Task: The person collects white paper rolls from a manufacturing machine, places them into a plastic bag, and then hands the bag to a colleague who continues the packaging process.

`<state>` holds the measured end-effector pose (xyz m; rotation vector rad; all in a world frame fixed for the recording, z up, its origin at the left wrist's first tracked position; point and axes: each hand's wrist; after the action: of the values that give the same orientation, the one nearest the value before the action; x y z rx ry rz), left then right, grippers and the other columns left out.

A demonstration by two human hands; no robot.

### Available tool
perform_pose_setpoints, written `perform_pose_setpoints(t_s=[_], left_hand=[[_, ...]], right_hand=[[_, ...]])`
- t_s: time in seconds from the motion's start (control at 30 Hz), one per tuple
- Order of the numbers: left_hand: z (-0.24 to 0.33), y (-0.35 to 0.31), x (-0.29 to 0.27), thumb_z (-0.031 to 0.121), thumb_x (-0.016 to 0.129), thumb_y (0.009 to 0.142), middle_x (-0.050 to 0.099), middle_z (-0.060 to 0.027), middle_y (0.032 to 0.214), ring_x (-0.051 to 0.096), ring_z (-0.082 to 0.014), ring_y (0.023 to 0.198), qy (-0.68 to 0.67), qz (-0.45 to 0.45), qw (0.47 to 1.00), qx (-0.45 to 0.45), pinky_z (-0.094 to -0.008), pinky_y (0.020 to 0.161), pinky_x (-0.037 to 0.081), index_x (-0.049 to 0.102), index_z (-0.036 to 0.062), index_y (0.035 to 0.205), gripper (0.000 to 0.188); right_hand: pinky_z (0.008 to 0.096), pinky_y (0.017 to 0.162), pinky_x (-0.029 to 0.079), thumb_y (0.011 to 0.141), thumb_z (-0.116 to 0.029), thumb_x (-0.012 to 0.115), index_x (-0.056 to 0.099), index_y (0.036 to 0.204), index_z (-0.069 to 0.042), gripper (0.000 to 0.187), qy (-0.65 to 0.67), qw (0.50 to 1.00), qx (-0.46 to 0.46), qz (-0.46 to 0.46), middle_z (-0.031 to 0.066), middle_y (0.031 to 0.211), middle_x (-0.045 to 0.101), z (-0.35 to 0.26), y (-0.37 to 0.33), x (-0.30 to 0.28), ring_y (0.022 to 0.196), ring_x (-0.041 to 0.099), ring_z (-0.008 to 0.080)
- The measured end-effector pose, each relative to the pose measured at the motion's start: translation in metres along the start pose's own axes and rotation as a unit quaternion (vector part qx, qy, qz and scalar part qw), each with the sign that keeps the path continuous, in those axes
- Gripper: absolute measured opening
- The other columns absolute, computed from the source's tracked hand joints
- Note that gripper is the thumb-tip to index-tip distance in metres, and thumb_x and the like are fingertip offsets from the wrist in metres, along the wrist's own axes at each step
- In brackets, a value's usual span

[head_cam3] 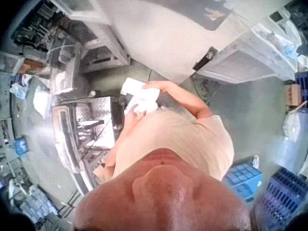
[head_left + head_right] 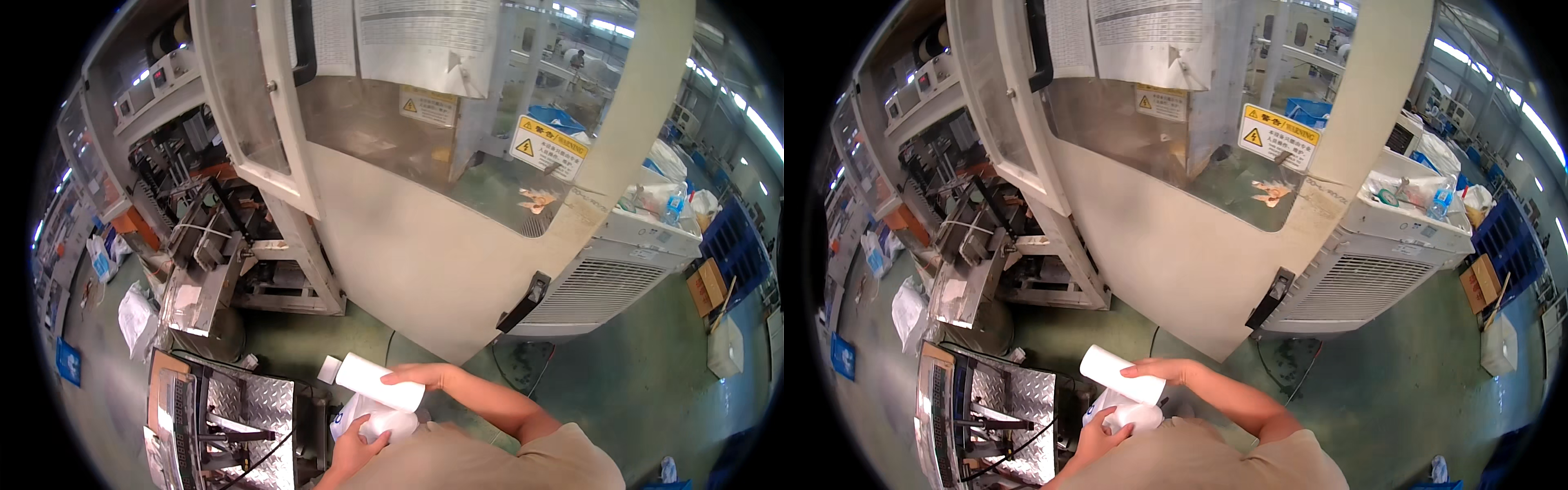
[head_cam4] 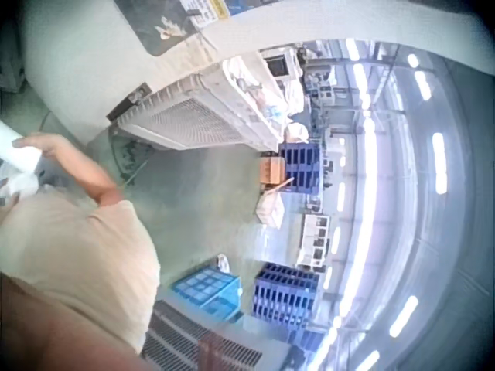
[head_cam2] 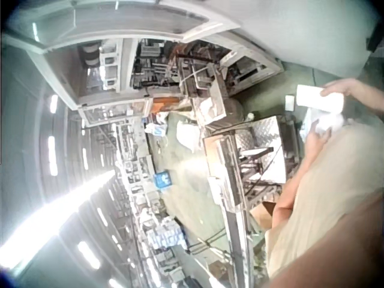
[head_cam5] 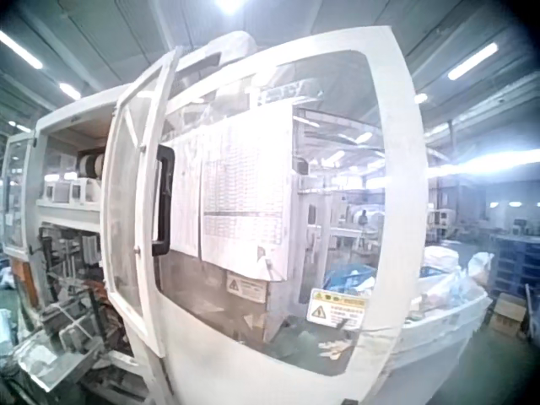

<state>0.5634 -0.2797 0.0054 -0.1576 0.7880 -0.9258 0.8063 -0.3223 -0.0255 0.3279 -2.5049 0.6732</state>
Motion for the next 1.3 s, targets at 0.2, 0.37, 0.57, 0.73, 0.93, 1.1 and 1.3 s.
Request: perform_pose_setpoints(t_s=[0.2,0.37,0.57,0.73,0.93,1.1,1.3], left_hand=[[0.008,-0.013,-0.004,0.001,0.055,0.078,0.042,0.0068,0.049,0.033,-0.0003,0.042,-0.164,0.034,0.984,0.054,-0.0196,0.039,0.027,0.051,0.0028,0.120,0.042],[-0.024,-0.006,0.000,-0.003,0.055,0.079,0.051,0.0024,0.057,0.042,-0.0029,0.046,-0.244,0.049,0.968,0.013,-0.0204,0.042,0.032,0.052,0.0000,0.116,0.038],[-0.011,-0.019,-0.011,0.015,0.060,0.082,0.062,-0.0060,0.084,0.058,-0.0137,0.071,-0.157,0.115,0.943,0.271,-0.0299,0.061,0.047,0.053,-0.0015,0.113,0.035],[-0.017,-0.021,-0.031,0.001,0.061,0.075,0.059,-0.0108,0.106,0.056,-0.0189,0.099,-0.231,-0.065,0.967,0.086,-0.0316,0.084,0.044,0.051,-0.0024,0.113,0.039],[-0.007,-0.029,-0.027,0.003,0.067,0.072,0.059,-0.0114,0.103,0.056,-0.0181,0.096,-0.268,-0.053,0.959,0.072,-0.0300,0.083,0.044,0.049,-0.0029,0.114,0.046],[-0.020,-0.022,-0.027,0.000,0.071,0.068,0.057,-0.0130,0.108,0.056,-0.0180,0.096,-0.223,-0.103,0.969,0.002,-0.0284,0.082,0.045,0.047,-0.0053,0.114,0.052],[-0.045,-0.016,-0.018,-0.004,0.063,0.074,0.054,-0.0153,0.112,0.056,-0.0199,0.100,-0.327,-0.054,0.938,0.102,-0.0302,0.085,0.045,0.044,-0.0058,0.118,0.048]], right_hand=[[0.0275,0.085,0.043,0.081,-0.046,0.058,0.036,0.129,-0.001,0.070,0.133,0.990,-0.039,0.005,0.0113,0.116,0.052,0.033,0.007,0.020,0.102,0.052,0.0167],[0.0293,0.089,0.039,0.076,-0.041,0.064,0.031,0.131,0.000,0.076,-0.076,0.989,-0.107,0.067,0.0122,0.121,0.046,0.036,0.006,0.037,0.109,0.046,0.0192],[0.0382,0.089,0.040,0.064,-0.040,0.072,0.029,0.132,-0.004,0.088,-0.477,0.854,-0.194,0.071,0.0192,0.119,0.046,0.015,-0.016,0.073,0.109,0.047,0.0327],[0.0388,0.085,0.041,0.064,-0.044,0.070,0.029,0.131,-0.005,0.088,-0.575,0.770,-0.218,0.167,0.0196,0.117,0.046,0.020,-0.019,0.093,0.103,0.048,0.0350],[0.0357,0.093,0.038,0.074,-0.050,0.064,0.029,0.131,0.001,0.084,-0.403,0.910,-0.088,-0.045,0.0175,0.123,0.045,0.003,0.003,0.064,0.113,0.045,0.0278],[0.0324,0.096,0.036,0.081,-0.045,0.060,0.028,0.133,0.003,0.077,-0.154,0.968,0.082,-0.178,0.0151,0.126,0.044,0.015,0.027,0.032,0.115,0.042,0.0198],[0.0318,0.095,0.037,0.079,-0.039,0.064,0.028,0.133,0.004,0.077,-0.202,0.954,0.063,-0.213,0.0152,0.126,0.044,0.018,0.042,0.039,0.114,0.043,0.0201]])
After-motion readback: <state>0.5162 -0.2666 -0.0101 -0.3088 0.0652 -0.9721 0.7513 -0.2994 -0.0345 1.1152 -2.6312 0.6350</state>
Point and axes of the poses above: each hand's wrist, its own y-axis towards the middle knuckle, its own x-axis out of the palm, z = x × y
